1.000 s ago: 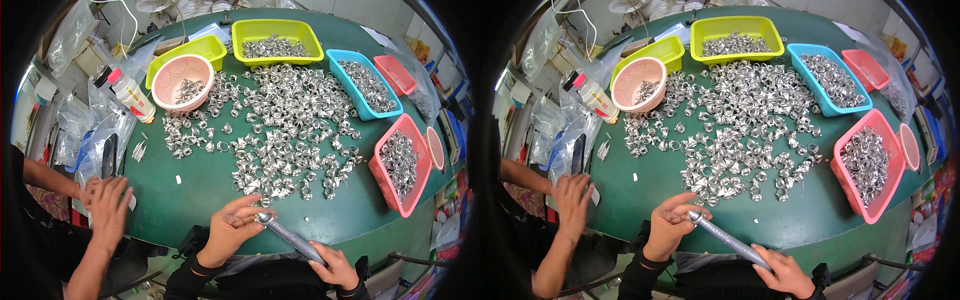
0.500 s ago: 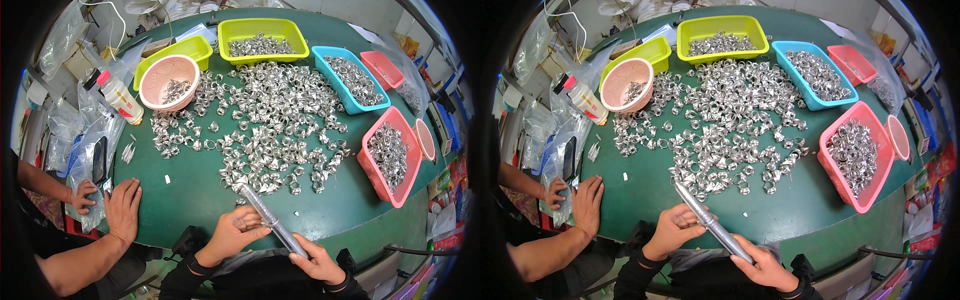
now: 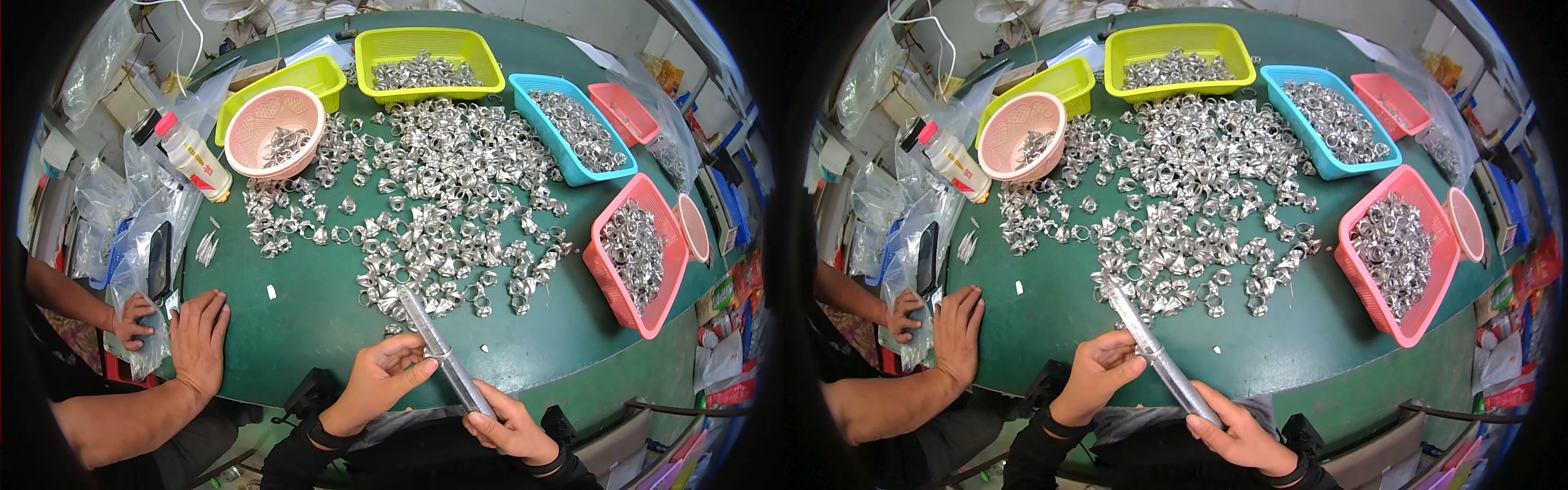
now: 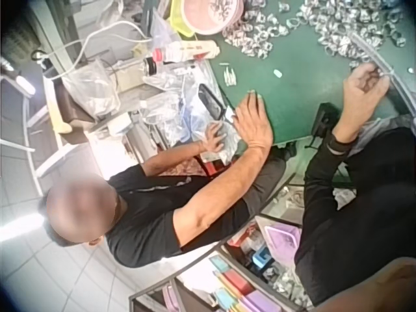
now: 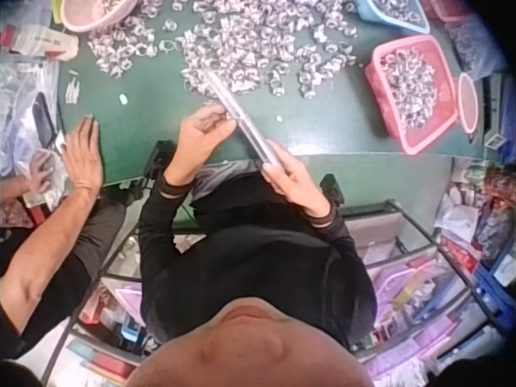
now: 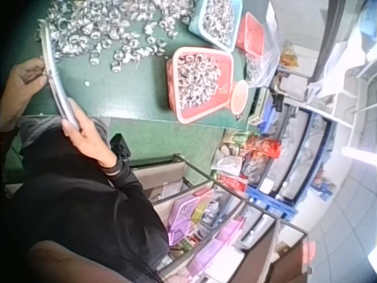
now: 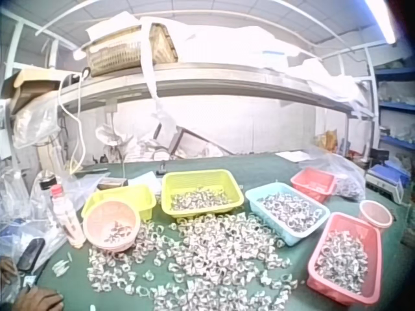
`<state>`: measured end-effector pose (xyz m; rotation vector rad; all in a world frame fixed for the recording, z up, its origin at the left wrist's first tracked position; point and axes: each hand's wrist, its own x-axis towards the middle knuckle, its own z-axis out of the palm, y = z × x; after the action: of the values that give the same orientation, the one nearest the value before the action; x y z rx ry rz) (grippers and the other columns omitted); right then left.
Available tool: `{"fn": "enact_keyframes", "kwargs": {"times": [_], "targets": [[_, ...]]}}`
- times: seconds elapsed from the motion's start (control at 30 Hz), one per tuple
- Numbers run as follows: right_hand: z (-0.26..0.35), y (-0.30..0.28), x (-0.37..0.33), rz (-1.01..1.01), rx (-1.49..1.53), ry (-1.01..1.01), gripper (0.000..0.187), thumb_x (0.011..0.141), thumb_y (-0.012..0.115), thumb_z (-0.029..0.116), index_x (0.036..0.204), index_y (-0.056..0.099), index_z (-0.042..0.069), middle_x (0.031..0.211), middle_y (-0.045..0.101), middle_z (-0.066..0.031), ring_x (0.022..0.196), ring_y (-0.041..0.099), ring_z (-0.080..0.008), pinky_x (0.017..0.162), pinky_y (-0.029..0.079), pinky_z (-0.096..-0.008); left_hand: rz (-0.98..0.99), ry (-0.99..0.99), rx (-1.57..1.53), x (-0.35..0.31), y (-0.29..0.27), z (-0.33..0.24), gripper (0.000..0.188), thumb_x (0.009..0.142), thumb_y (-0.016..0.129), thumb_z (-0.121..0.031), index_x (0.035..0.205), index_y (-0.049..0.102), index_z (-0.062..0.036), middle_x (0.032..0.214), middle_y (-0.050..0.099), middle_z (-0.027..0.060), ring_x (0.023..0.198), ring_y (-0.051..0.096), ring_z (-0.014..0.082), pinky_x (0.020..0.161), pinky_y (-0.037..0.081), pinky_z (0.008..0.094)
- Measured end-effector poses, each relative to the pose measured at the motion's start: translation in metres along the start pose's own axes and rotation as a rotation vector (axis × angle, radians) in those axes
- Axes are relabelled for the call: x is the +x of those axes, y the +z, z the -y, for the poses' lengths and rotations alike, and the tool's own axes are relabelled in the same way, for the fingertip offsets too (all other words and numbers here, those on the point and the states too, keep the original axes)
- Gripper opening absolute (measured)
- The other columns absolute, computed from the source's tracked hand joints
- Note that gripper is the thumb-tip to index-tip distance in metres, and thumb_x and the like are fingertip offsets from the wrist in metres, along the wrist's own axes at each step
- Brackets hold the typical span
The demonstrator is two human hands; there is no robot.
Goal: The recorder is measuring small metal rings using a ring sizer mandrel and sorting them into different plastic bins.
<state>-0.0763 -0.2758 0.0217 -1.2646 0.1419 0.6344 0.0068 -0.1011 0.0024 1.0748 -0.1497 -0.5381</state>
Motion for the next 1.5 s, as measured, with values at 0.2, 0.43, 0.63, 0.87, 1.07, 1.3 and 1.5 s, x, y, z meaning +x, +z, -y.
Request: {"fn": "enact_keyframes", "kwargs": {"times": [0.2, 0.43, 0.63, 0.87, 1.07, 1.3, 1.5], "targets": [[-0.002, 0.002, 0.002, 0.012, 0.041, -0.004, 0.042, 0.081, 0.044, 0.013, 0.119, 0.027, 0.003, 0.067, 0.042, 0.0018, 0.052, 0.037, -0.0020, 0.046, 0.032, -0.0152, -0.029, 0.019, 0.008, 0.000, 0.000, 0.003, 0.026, 0.073, 0.054, -0.002, 0.096, 0.046, 0.0065, 0.092, 0.052, 0.0105, 0.083, 0.050, 0.0127, 0.074, 0.041, 0.0245], [-0.002, 0.005, 0.001, 0.015, 0.127, 0.013, 0.043, 0.082, 0.042, 0.013, 0.120, 0.024, 0.003, 0.067, 0.041, 0.0016, 0.049, 0.034, -0.0017, 0.043, 0.029, -0.0146, -0.035, 0.020, 0.028, 0.000, 0.002, 0.003, 0.024, 0.074, 0.054, -0.002, 0.095, 0.046, 0.0064, 0.091, 0.053, 0.0101, 0.082, 0.050, 0.0117, 0.073, 0.041, 0.0234], [-0.006, 0.002, 0.001, 0.000, 0.041, -0.032, 0.042, 0.081, 0.044, 0.011, 0.118, 0.027, 0.001, 0.071, 0.043, 0.0000, 0.058, 0.039, -0.0041, 0.052, 0.033, -0.0159, -0.026, 0.000, 0.061, 0.000, 0.003, 0.000, 0.024, 0.073, 0.053, 0.000, 0.096, 0.047, 0.0067, 0.090, 0.052, 0.0093, 0.082, 0.049, 0.0118, 0.073, 0.041, 0.0240], [-0.009, 0.002, -0.002, -0.050, -0.136, -0.141, 0.041, 0.079, 0.046, 0.010, 0.115, 0.030, -0.003, 0.083, 0.046, -0.0033, 0.070, 0.043, -0.0074, 0.063, 0.036, -0.0190, 0.033, 0.098, 0.041, -0.002, 0.003, 0.001, 0.025, 0.072, 0.054, 0.002, 0.096, 0.047, 0.0072, 0.090, 0.050, 0.0093, 0.083, 0.047, 0.0131, 0.073, 0.040, 0.0255], [-0.009, 0.005, 0.000, -0.053, -0.064, -0.110, 0.041, 0.080, 0.046, 0.009, 0.116, 0.029, -0.003, 0.086, 0.045, -0.0035, 0.072, 0.042, -0.0066, 0.065, 0.035, -0.0190, 0.005, 0.059, 0.011, -0.001, 0.005, -0.001, 0.025, 0.072, 0.054, 0.001, 0.095, 0.047, 0.0072, 0.089, 0.050, 0.0082, 0.081, 0.047, 0.0122, 0.071, 0.039, 0.0242], [-0.005, 0.006, 0.002, -0.040, 0.005, -0.032, 0.041, 0.080, 0.045, 0.011, 0.116, 0.029, -0.001, 0.084, 0.046, -0.0039, 0.072, 0.042, -0.0064, 0.064, 0.036, -0.0194, -0.085, 0.042, 0.055, 0.003, 0.005, 0.000, 0.024, 0.072, 0.055, -0.001, 0.094, 0.048, 0.0064, 0.083, 0.052, 0.0062, 0.075, 0.048, 0.0102, 0.068, 0.040, 0.0230], [-0.025, 0.001, -0.007, -0.006, -0.383, -0.369, 0.042, 0.081, 0.045, 0.016, 0.117, 0.030, 0.002, 0.070, 0.043, 0.0002, 0.059, 0.041, -0.0052, 0.054, 0.035, -0.0174, -0.744, 0.533, 0.089, 0.028, -0.017, -0.034, 0.016, 0.081, 0.043, -0.014, 0.082, 0.049, 0.0010, 0.074, 0.050, 0.0032, 0.063, 0.046, 0.0093, 0.056, 0.038, 0.0199]]}}
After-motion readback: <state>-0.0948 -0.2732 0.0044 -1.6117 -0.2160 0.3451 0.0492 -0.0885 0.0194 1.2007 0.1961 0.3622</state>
